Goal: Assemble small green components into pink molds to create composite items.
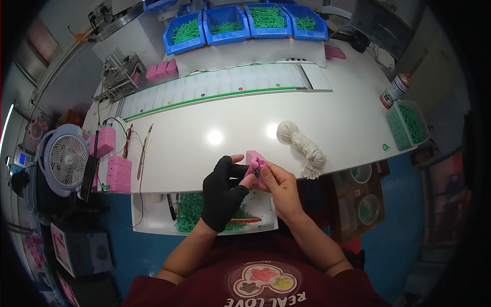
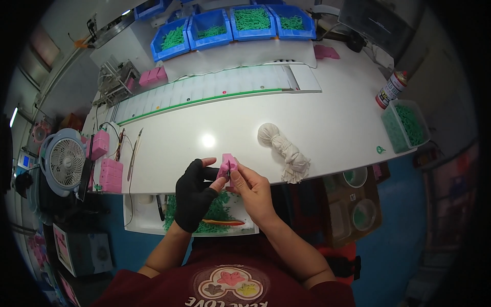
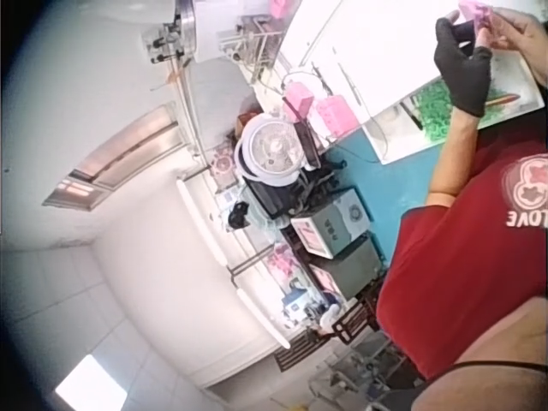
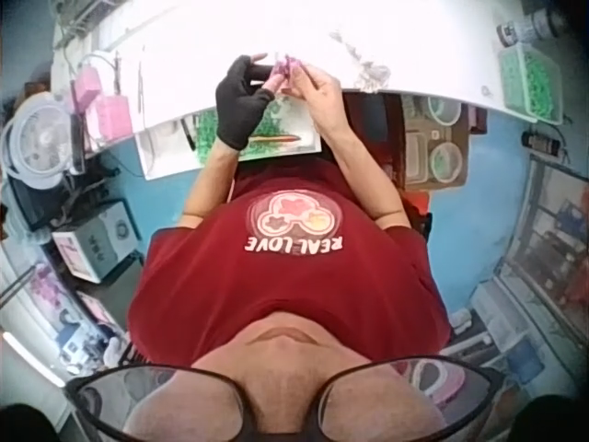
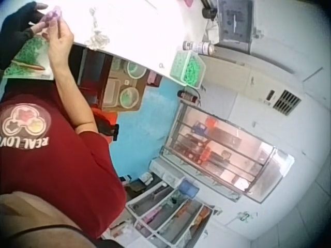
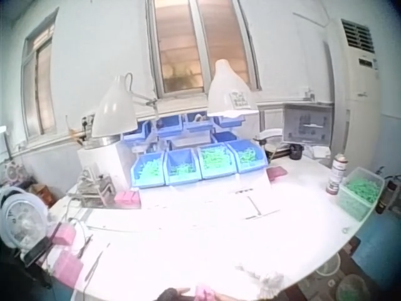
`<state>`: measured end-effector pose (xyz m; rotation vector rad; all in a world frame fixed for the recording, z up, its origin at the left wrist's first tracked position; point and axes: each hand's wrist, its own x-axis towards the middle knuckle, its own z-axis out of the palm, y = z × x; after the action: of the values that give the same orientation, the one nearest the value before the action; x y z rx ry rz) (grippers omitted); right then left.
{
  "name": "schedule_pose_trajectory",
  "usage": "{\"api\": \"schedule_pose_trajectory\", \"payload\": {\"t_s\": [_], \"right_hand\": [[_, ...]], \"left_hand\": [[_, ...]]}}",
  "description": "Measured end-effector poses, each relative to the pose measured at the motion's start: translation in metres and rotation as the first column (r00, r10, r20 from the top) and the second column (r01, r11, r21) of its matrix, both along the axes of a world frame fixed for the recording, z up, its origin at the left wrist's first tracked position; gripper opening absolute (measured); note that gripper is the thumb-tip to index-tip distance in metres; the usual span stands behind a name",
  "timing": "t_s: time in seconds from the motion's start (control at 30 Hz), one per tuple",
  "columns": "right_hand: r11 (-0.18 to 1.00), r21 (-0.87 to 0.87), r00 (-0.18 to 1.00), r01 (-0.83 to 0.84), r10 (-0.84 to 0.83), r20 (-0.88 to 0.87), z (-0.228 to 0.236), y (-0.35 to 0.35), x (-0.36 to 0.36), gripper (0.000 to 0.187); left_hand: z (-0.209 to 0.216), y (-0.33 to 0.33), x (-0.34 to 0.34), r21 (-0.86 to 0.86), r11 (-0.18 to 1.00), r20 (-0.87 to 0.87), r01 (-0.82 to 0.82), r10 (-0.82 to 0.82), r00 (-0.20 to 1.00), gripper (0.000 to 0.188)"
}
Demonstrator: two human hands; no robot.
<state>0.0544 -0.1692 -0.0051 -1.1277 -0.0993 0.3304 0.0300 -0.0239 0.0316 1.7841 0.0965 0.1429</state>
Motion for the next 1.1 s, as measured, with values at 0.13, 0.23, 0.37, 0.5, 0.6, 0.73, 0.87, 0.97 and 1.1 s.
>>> {"api": "schedule_pose_trajectory", "payload": {"t_s": [0.13,0.23,0.37,0.5,0.6,0.73,0.87,0.97,1.1], "right_hand": [[0.973,-0.229,0.981,0.038,0.007,0.192,-0.003,0.001,-0.005,0.036],[0.942,-0.321,0.956,0.097,0.002,0.294,0.002,0.000,-0.005,0.033],[0.879,-0.422,0.892,0.224,-0.010,0.451,0.000,-0.001,-0.006,0.036],[0.833,-0.480,0.873,0.275,-0.007,0.488,0.001,-0.002,-0.005,0.040],[0.836,-0.488,0.877,0.253,0.015,0.481,0.002,-0.004,-0.003,0.039],[0.877,-0.426,0.877,0.223,0.010,0.480,-0.001,-0.006,0.002,0.036],[0.901,-0.396,0.909,0.180,0.002,0.418,-0.004,-0.007,0.005,0.035],[0.868,-0.462,0.913,0.180,0.027,0.407,-0.003,-0.007,0.005,0.034],[0.906,-0.394,0.918,0.156,0.015,0.397,-0.002,-0.008,0.005,0.033]], "left_hand": [[0.004,-0.007,-0.007,0.069,0.998,0.018,0.004,-0.005,1.000,0.042],[0.001,-0.009,-0.009,0.109,0.994,0.078,-0.001,-0.008,0.997,0.041],[0.006,-0.014,-0.011,0.158,0.987,0.097,-0.011,-0.005,0.995,0.040],[0.006,-0.017,-0.012,0.277,0.961,0.126,-0.025,-0.010,0.992,0.038],[0.002,-0.017,-0.013,0.311,0.950,0.161,-0.029,-0.022,0.987,0.038],[-0.002,-0.017,-0.014,0.345,0.938,0.196,-0.032,-0.039,0.980,0.039],[-0.002,-0.018,-0.014,0.340,0.940,0.192,-0.029,-0.039,0.981,0.038],[-0.002,-0.018,-0.014,0.340,0.940,0.200,-0.032,-0.039,0.979,0.038],[0.001,-0.014,-0.012,0.341,0.940,0.199,-0.031,-0.040,0.979,0.039]]}}
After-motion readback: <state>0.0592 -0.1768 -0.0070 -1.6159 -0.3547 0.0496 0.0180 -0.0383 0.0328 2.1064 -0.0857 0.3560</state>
